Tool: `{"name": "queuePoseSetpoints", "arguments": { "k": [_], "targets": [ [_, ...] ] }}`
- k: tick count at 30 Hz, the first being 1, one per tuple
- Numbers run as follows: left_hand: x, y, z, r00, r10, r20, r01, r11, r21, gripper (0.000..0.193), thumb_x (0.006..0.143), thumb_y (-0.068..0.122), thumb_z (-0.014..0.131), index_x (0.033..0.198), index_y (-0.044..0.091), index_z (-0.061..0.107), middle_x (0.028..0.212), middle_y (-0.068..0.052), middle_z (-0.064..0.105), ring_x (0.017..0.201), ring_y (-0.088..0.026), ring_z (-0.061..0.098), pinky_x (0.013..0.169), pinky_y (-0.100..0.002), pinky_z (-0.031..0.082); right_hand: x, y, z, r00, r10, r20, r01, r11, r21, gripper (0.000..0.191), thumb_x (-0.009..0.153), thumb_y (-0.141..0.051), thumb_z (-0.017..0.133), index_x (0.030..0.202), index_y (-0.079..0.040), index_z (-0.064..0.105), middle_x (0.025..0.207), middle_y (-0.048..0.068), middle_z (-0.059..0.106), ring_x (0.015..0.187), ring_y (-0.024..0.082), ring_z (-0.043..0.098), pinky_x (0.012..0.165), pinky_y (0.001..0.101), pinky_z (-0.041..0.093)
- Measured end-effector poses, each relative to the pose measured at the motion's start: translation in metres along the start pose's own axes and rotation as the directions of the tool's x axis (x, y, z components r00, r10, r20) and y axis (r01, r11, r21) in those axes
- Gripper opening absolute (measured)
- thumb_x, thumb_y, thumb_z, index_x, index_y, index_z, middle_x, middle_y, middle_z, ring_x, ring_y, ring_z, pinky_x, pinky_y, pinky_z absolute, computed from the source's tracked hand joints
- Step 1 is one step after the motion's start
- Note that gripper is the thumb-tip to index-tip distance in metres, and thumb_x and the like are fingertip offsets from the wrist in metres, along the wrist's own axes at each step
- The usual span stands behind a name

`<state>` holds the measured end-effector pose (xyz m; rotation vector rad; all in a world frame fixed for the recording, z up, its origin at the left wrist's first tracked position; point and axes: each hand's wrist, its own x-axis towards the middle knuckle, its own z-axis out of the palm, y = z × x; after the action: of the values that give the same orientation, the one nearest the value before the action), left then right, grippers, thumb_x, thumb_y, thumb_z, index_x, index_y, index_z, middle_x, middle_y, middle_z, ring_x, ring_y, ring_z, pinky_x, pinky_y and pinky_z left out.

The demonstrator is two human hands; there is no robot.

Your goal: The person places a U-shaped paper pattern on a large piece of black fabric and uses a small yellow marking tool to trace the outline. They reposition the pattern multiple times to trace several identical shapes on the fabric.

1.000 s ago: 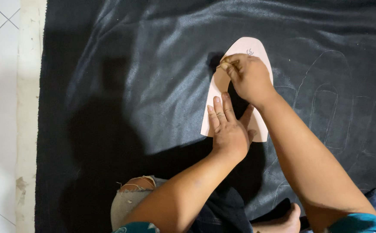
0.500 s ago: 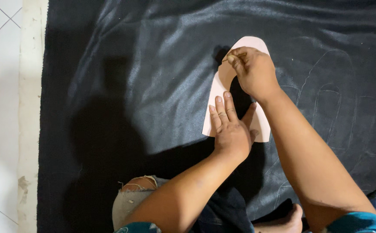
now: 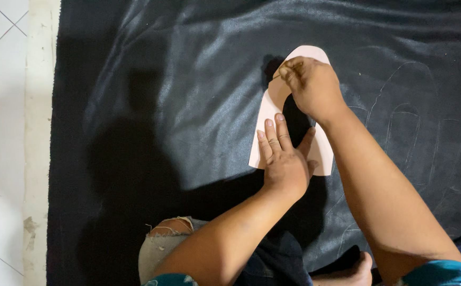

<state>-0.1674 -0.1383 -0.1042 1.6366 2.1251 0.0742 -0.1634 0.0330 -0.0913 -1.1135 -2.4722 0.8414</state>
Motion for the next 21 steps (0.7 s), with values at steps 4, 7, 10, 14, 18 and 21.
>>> {"name": "queuePoseSetpoints", "arguments": {
  "k": [4,7,10,14,18,21],
  "targets": [
    [0.0,0.0,-0.001,1.0,-0.004,0.0,0.004,1.0,-0.008,0.079,0.089,0.054,0.062,0.159,0.035,0.032,0.162,-0.041,0.001,0.15,-0.061,-0.001,0.115,-0.071,-0.006,0.005,0.001,0.003,0.998,0.027,-0.051,-0.027,1.0,0.007,0.018,0.102,-0.019,0.07,0.106,-0.002,0.074,0.093,0.015,0.075,0.083,0.029,0.073,0.076,0.0371,0.056],
    [0.0,-0.001,-0.001,1.0,-0.001,-0.007,0.001,0.999,-0.033,0.078,0.089,0.054,0.062,0.159,0.034,0.032,0.162,-0.041,0.001,0.149,-0.061,-0.001,0.115,-0.071,-0.007,0.006,0.004,0.003,0.997,0.072,-0.023,-0.072,0.997,0.007,0.018,0.102,-0.019,0.07,0.106,-0.003,0.074,0.091,0.015,0.075,0.081,0.029,0.073,0.075,0.0373,0.056],
    [-0.001,-0.001,-0.002,1.0,0.003,-0.016,-0.004,0.997,-0.077,0.078,0.089,0.052,0.064,0.159,0.034,0.033,0.162,-0.041,0.001,0.15,-0.061,-0.002,0.115,-0.071,-0.007,0.013,0.012,-0.002,0.998,-0.006,-0.057,0.005,1.0,-0.031,0.017,0.102,-0.019,0.071,0.106,-0.002,0.075,0.093,0.016,0.075,0.085,0.03,0.074,0.077,0.0373,0.057],
    [0.0,-0.001,-0.002,1.0,0.0,-0.001,0.0,0.994,-0.106,0.078,0.088,0.05,0.065,0.158,0.033,0.035,0.163,-0.041,0.0,0.15,-0.061,-0.002,0.115,-0.071,-0.007,0.024,0.022,-0.008,0.978,-0.169,-0.118,0.15,0.976,-0.156,0.016,0.106,-0.017,0.072,0.106,-0.001,0.075,0.098,0.017,0.075,0.09,0.034,0.073,0.079,0.0381,0.057],
    [0.0,-0.001,-0.003,1.0,0.001,-0.013,-0.003,0.993,-0.115,0.078,0.088,0.05,0.065,0.158,0.032,0.035,0.162,-0.04,-0.001,0.15,-0.06,-0.002,0.115,-0.071,-0.007,0.028,0.022,-0.01,0.999,0.031,0.04,-0.034,0.996,0.077,0.021,0.103,-0.021,0.07,0.105,0.0,0.072,0.092,0.012,0.076,0.083,0.023,0.076,0.077,0.0331,0.058],
    [-0.001,-0.003,-0.004,1.0,0.004,-0.018,-0.007,0.99,-0.14,0.077,0.088,0.05,0.066,0.158,0.033,0.036,0.163,-0.04,0.0,0.15,-0.06,-0.002,0.116,-0.071,-0.007,0.035,0.025,-0.021,0.998,0.064,0.013,-0.064,0.997,0.04,0.022,0.104,-0.021,0.07,0.107,0.001,0.072,0.092,0.011,0.077,0.083,0.019,0.074,0.075,0.0325,0.056]
  ]
}}
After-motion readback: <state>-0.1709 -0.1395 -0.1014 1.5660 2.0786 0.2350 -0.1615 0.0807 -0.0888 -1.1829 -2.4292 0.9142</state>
